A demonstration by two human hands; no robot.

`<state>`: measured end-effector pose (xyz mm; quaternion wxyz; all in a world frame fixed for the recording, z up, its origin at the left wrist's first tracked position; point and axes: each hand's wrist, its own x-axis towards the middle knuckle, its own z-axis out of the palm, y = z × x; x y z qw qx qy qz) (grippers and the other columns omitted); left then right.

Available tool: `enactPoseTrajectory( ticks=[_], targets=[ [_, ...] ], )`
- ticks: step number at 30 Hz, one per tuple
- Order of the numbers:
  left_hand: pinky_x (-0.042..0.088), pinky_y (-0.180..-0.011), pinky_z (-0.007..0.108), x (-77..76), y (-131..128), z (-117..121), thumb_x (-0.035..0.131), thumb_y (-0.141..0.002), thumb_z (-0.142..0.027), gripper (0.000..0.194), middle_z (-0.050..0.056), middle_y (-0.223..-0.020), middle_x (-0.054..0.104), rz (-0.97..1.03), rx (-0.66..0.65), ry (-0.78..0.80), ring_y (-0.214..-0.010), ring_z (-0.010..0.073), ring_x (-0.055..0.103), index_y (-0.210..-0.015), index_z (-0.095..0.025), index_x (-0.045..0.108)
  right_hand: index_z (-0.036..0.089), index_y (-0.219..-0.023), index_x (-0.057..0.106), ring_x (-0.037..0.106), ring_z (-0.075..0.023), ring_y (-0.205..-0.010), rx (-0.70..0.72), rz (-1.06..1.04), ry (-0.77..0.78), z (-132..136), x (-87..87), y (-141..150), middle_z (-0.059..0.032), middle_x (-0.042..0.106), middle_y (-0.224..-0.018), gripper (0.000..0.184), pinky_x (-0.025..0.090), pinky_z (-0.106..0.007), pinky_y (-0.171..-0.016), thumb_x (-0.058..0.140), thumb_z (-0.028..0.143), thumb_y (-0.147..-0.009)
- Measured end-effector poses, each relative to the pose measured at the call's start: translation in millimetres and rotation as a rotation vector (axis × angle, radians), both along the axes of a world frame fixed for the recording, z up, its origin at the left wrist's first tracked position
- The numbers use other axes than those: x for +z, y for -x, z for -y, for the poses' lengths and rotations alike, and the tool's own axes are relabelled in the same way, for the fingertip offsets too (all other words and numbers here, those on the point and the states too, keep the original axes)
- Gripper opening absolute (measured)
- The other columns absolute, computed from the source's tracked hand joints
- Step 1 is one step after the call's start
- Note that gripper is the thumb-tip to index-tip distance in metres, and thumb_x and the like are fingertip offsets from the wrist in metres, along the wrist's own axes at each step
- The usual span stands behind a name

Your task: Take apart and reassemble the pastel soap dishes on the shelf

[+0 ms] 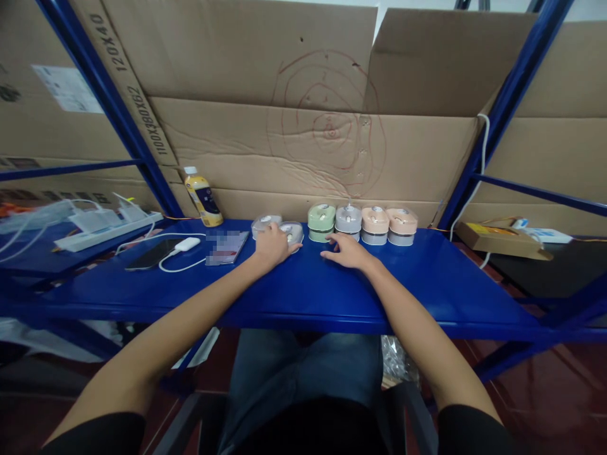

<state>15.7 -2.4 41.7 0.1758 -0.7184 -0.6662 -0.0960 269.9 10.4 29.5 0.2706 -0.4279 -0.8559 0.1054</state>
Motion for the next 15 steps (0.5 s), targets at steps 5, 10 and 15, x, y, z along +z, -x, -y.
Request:
enactPoseTrajectory(
  ticks=[5,10,15],
  targets=[
    [0.050,-0.096,0.044,3.5,-15,-45,0.055,-0.101,-0.065,0.068,0.031,-0.137,0.055,0.048,-0.021,0.050,-0.117,0.0426,0.062,-0.128,-0.005,0.072,0.014,-0.129,0.070,0.073,-0.0231,-0.089,0.001,0.009,0.029,1,-0.5,1,-0.0154,0.076,-0.118,0.046,0.059,-0.040,-0.085,0.080,0.038,-0.092],
    [0.048,-0.104,0.043,6.9,-7,-54,0.060,-0.095,-0.070,0.076,0.029,-0.144,0.053,0.079,-0.054,0.069,-0.125,0.0409,0.061,-0.140,-0.008,0.062,0.013,-0.127,0.071,0.073,-0.0220,-0.087,0.014,0.019,0.030,0,-2.8,2,-0.0153,0.076,-0.116,0.044,0.059,-0.038,-0.084,0.079,0.040,-0.092],
    [0.044,-0.111,0.049,16.5,24,-46,0.062,-0.089,-0.073,0.086,0.028,-0.147,0.052,0.071,-0.056,0.032,-0.137,0.0434,0.053,-0.146,-0.009,0.055,0.016,-0.124,0.072,0.072,-0.0207,-0.084,0.024,0.014,0.028,-1,-4.2,2,-0.0132,0.077,-0.114,0.040,0.058,-0.036,-0.080,0.078,0.041,-0.093]
  ],
)
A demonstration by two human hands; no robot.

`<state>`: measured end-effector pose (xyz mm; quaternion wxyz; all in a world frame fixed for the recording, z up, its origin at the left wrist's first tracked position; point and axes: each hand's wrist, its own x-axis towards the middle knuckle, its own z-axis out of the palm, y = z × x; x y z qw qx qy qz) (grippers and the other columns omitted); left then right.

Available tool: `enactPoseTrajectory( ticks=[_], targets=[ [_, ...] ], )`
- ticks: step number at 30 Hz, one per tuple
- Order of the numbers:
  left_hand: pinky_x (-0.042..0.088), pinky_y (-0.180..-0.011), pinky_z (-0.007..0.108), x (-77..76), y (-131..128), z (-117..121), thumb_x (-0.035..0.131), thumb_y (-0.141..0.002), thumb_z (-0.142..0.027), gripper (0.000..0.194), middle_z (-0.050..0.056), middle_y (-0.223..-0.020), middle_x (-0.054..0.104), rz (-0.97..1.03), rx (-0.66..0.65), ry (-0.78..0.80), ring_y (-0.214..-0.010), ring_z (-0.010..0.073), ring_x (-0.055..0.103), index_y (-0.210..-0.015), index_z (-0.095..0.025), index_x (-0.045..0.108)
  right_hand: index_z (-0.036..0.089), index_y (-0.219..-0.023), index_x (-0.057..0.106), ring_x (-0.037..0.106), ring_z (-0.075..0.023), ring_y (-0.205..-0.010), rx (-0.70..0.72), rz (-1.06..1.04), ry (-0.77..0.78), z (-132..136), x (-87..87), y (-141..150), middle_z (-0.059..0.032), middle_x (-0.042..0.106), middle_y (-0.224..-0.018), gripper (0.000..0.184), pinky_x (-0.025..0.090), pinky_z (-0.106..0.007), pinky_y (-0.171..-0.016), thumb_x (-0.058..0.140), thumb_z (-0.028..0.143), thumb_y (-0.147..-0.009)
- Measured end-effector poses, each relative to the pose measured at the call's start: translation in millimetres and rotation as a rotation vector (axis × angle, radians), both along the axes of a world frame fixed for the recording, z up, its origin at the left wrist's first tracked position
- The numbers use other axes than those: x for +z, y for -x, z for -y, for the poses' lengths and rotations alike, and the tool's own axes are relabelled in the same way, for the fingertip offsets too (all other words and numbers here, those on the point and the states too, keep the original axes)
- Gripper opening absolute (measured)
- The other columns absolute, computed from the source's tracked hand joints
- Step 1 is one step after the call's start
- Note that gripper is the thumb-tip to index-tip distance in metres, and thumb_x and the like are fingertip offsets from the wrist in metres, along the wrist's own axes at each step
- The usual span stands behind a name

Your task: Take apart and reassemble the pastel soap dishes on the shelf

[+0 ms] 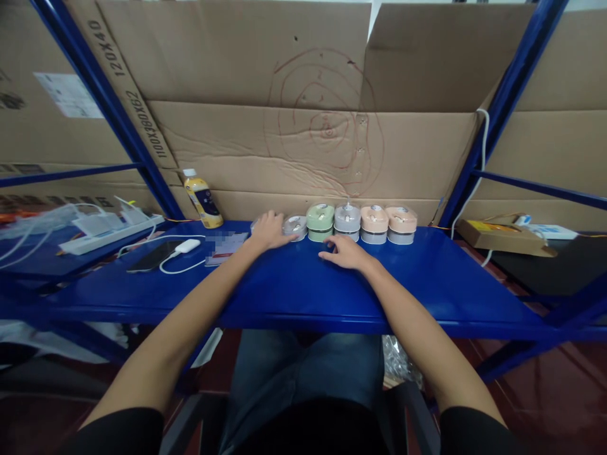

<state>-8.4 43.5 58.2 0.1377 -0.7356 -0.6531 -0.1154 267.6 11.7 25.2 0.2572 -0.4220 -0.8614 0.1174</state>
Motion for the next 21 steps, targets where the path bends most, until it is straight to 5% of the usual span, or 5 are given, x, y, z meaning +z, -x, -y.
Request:
enactPoseTrajectory(
  ticks=[7,13,17,21],
  targets=[
    [0.034,-0.117,0.062,-9.9,29,18,0.062,-0.095,-0.059,0.081,0.032,-0.165,0.036,-0.060,0.050,0.143,-0.152,0.0487,0.034,-0.156,-0.009,0.043,0.017,-0.121,0.074,0.072,-0.0217,-0.084,0.013,-0.012,-0.010,-2,-1.1,-4,-0.0123,0.078,-0.112,0.037,0.060,-0.039,-0.082,0.077,0.040,-0.093],
    [0.041,-0.110,0.066,-26.5,22,101,0.067,-0.092,-0.058,0.071,0.034,-0.152,0.049,-0.072,0.021,0.009,-0.140,0.0544,0.045,-0.142,-0.009,0.054,0.017,-0.118,0.075,0.073,-0.0241,-0.088,0.020,-0.040,-0.033,4,1.5,1,-0.0121,0.077,-0.110,0.036,0.060,-0.043,-0.086,0.077,0.042,-0.092],
    [0.039,-0.113,0.068,-31.1,9,149,0.070,-0.092,-0.049,0.058,0.031,-0.146,0.053,-0.015,-0.165,-0.073,-0.141,0.0527,0.045,-0.134,-0.011,0.058,0.020,-0.137,0.067,0.069,-0.0315,-0.117,0.116,-0.108,-0.100,18,5.5,11,-0.0149,0.071,-0.129,0.069,0.057,-0.050,-0.102,0.087,0.054,-0.080],
    [0.037,-0.122,0.060,-29.4,-1,154,0.073,-0.092,-0.037,0.053,0.024,-0.152,0.051,0.128,-0.562,-0.042,-0.146,0.0425,0.046,-0.137,-0.015,0.055,0.025,-0.159,0.046,0.040,-0.0372,-0.156,0.262,-0.082,-0.123,28,6.1,19,-0.0170,0.042,-0.167,0.114,0.036,-0.057,-0.127,0.096,0.062,-0.063]
  ],
)
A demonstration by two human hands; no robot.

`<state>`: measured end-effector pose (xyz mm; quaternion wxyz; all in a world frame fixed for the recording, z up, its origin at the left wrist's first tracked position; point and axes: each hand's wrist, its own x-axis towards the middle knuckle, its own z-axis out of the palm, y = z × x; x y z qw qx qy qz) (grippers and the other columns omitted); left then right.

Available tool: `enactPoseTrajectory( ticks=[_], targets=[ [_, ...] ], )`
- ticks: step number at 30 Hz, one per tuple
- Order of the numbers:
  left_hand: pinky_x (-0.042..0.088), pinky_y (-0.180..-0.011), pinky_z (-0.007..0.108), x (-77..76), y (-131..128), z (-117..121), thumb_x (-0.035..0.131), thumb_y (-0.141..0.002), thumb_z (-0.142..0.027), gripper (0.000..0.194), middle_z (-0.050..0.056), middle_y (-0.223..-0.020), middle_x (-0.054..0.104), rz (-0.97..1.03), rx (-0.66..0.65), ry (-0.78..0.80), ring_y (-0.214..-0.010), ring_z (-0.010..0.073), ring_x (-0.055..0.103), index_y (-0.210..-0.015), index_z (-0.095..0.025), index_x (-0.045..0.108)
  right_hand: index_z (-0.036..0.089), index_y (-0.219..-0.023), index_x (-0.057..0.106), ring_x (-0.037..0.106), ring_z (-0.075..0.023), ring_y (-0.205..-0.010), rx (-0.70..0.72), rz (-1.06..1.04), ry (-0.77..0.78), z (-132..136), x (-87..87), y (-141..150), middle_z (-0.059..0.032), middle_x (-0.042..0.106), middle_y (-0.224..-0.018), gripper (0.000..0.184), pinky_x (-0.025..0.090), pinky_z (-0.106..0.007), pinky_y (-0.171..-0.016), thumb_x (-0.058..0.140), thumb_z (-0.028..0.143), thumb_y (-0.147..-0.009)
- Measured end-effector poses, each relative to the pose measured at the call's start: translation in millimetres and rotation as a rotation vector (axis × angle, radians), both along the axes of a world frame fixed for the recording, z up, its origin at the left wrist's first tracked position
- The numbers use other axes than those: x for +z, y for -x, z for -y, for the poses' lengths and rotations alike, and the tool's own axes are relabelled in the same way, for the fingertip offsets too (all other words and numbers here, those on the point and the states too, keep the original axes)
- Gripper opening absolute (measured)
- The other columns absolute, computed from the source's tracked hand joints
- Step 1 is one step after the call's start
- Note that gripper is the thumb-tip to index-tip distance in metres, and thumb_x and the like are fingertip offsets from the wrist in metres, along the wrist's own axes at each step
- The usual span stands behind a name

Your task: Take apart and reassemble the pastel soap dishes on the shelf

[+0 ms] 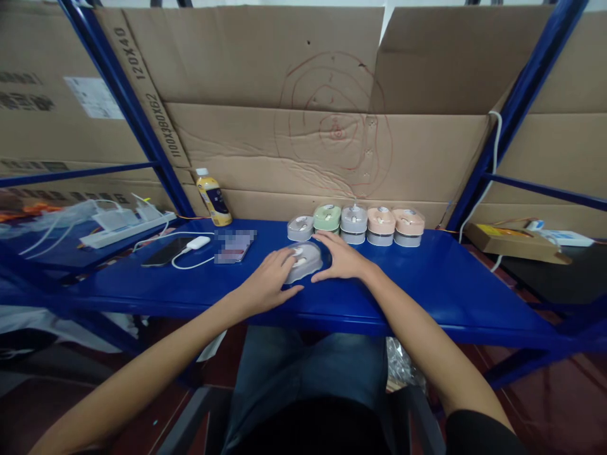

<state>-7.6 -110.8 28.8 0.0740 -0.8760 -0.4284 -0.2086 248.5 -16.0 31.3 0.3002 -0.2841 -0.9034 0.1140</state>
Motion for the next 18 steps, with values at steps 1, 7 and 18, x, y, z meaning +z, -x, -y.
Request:
enactPoseTrajectory(
  ticks=[1,7,18],
  targets=[
    [0.038,-0.124,0.056,0.7,-1,-5,0.074,-0.091,-0.037,0.056,0.022,-0.153,0.051,0.045,-0.107,0.035,-0.147,0.0392,0.046,-0.140,-0.017,0.053,0.025,-0.161,0.044,0.036,-0.0377,-0.158,0.017,0.019,0.008,1,-0.5,1,-0.0168,0.039,-0.169,0.118,0.033,-0.057,-0.129,0.096,0.061,-0.062],
    [0.040,-0.124,0.058,-2.2,-10,-59,0.093,-0.071,-0.050,0.107,0.023,-0.160,0.044,0.312,-0.253,0.251,-0.150,0.0418,0.043,-0.157,-0.017,0.038,0.024,-0.154,0.054,0.059,-0.0387,-0.139,-0.011,0.077,0.083,2,-0.6,4,-0.0165,0.061,-0.152,0.103,0.047,-0.058,-0.118,0.094,0.060,-0.066],
    [0.040,-0.123,0.054,-12.4,4,-88,0.077,-0.088,-0.052,0.054,0.014,-0.145,0.059,0.268,-0.323,0.296,-0.139,0.0326,0.057,-0.134,-0.024,0.069,0.019,-0.141,0.063,0.070,-0.0346,-0.116,-0.367,-0.191,0.127,-21,18.4,-48,-0.0156,0.072,-0.131,0.067,0.056,-0.054,-0.103,0.074,0.060,-0.090]
  ],
)
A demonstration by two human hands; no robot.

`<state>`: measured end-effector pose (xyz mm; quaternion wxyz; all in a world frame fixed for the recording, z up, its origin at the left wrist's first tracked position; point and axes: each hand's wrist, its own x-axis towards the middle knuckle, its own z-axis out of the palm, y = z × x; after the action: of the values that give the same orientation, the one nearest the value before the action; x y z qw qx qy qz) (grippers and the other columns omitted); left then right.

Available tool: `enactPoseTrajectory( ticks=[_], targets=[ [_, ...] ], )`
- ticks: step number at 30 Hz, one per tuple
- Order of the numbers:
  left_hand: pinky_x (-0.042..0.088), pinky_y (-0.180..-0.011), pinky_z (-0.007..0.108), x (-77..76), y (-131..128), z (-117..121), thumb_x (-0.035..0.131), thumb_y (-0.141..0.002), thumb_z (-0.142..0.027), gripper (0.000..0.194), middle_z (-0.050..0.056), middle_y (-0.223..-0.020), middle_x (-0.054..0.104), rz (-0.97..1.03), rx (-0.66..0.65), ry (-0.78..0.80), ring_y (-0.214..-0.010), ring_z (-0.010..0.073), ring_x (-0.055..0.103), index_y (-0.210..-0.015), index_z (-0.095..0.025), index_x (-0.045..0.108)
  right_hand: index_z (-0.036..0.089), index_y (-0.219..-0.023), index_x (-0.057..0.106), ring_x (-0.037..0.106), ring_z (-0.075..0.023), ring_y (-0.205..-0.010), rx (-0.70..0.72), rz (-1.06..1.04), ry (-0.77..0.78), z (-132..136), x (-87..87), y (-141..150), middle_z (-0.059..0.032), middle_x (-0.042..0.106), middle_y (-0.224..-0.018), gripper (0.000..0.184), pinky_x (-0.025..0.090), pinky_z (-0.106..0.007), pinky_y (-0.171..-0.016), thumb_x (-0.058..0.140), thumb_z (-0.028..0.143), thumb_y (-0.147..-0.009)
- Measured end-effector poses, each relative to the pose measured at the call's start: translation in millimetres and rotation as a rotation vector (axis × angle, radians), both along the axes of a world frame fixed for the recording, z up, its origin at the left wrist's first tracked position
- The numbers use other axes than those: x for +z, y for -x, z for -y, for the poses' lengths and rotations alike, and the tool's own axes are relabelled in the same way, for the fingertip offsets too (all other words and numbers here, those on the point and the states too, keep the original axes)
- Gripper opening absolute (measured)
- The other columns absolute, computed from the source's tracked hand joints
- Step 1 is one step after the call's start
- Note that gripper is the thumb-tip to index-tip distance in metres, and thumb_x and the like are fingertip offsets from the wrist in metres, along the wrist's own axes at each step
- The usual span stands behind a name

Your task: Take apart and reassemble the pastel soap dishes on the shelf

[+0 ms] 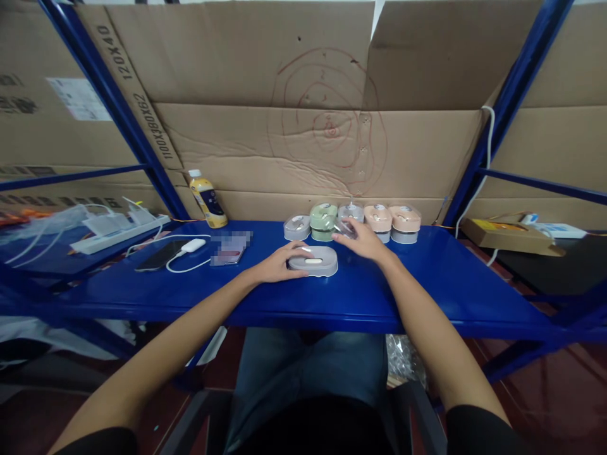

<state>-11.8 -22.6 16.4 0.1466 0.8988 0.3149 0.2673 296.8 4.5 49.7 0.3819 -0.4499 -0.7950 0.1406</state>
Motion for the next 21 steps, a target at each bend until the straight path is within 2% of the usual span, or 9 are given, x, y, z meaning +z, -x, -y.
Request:
enactPoseTrajectory(
  ticks=[2,6,11,13,15,19,21],
  targets=[
    [0.040,-0.123,0.052,1.9,1,4,0.069,-0.094,-0.050,0.041,0.014,-0.146,0.057,-0.030,0.004,-0.018,-0.141,0.0320,0.055,-0.125,-0.024,0.075,0.019,-0.141,0.062,0.070,-0.0349,-0.114,-0.071,-0.030,0.002,-5,-0.8,-8,-0.0163,0.072,-0.131,0.065,0.056,-0.055,-0.102,0.071,0.060,-0.091],
    [0.040,-0.124,0.050,4.4,2,3,0.057,-0.101,-0.050,0.041,0.013,-0.148,0.056,-0.006,0.094,-0.048,-0.141,0.0321,0.054,-0.125,-0.022,0.076,0.020,-0.139,0.064,0.071,-0.0346,-0.112,-0.091,-0.052,-0.003,-11,-5.2,-12,-0.0162,0.072,-0.132,0.063,0.057,-0.055,-0.101,0.071,0.061,-0.092],
    [0.042,-0.122,0.046,3.1,11,-8,0.043,-0.106,-0.046,0.047,0.015,-0.138,0.059,0.187,0.471,-0.101,-0.138,0.0291,0.054,-0.130,-0.017,0.071,0.020,-0.139,0.064,0.070,-0.0349,-0.114,-0.089,-0.050,-0.012,-12,-6.8,-10,-0.0162,0.072,-0.131,0.062,0.058,-0.053,-0.102,0.067,0.061,-0.094],
    [0.043,-0.122,0.045,2.5,14,-8,0.041,-0.106,-0.046,0.048,0.015,-0.134,0.059,0.222,0.551,-0.106,-0.138,0.0283,0.054,-0.129,-0.016,0.071,0.021,-0.138,0.064,0.071,-0.0339,-0.111,-0.092,-0.053,-0.027,-11,-5.9,-9,-0.0146,0.074,-0.126,0.059,0.058,-0.053,-0.100,0.064,0.062,-0.096],
    [0.041,-0.123,0.046,2.5,13,-3,0.045,-0.105,-0.047,0.047,0.016,-0.138,0.057,0.202,0.507,-0.117,-0.140,0.0290,0.052,-0.129,-0.016,0.071,0.021,-0.137,0.065,0.072,-0.0323,-0.108,-0.094,-0.059,-0.031,-10,-4.7,-9,-0.0134,0.075,-0.121,0.058,0.058,-0.051,-0.098,0.060,0.063,-0.097],
    [0.035,-0.128,0.048,3.7,5,14,0.055,-0.101,-0.053,0.049,0.014,-0.155,0.046,0.045,0.194,-0.105,-0.150,0.0317,0.044,-0.137,-0.021,0.067,0.019,-0.138,0.064,0.071,-0.0323,-0.108,-0.090,-0.051,-0.032,-7,-2.7,-8,-0.0134,0.075,-0.119,0.060,0.058,-0.051,-0.098,0.058,0.063,-0.098],
    [0.036,-0.128,0.048,3.4,0,20,0.059,-0.100,-0.054,0.050,0.013,-0.158,0.045,-0.014,0.091,-0.064,-0.150,0.0323,0.045,-0.140,-0.024,0.065,0.020,-0.140,0.063,0.071,-0.0335,-0.111,-0.049,-0.031,-0.050,-3,-1.9,-5,-0.0135,0.075,-0.124,0.062,0.057,-0.053,-0.100,0.065,0.063,-0.095]
  ],
)
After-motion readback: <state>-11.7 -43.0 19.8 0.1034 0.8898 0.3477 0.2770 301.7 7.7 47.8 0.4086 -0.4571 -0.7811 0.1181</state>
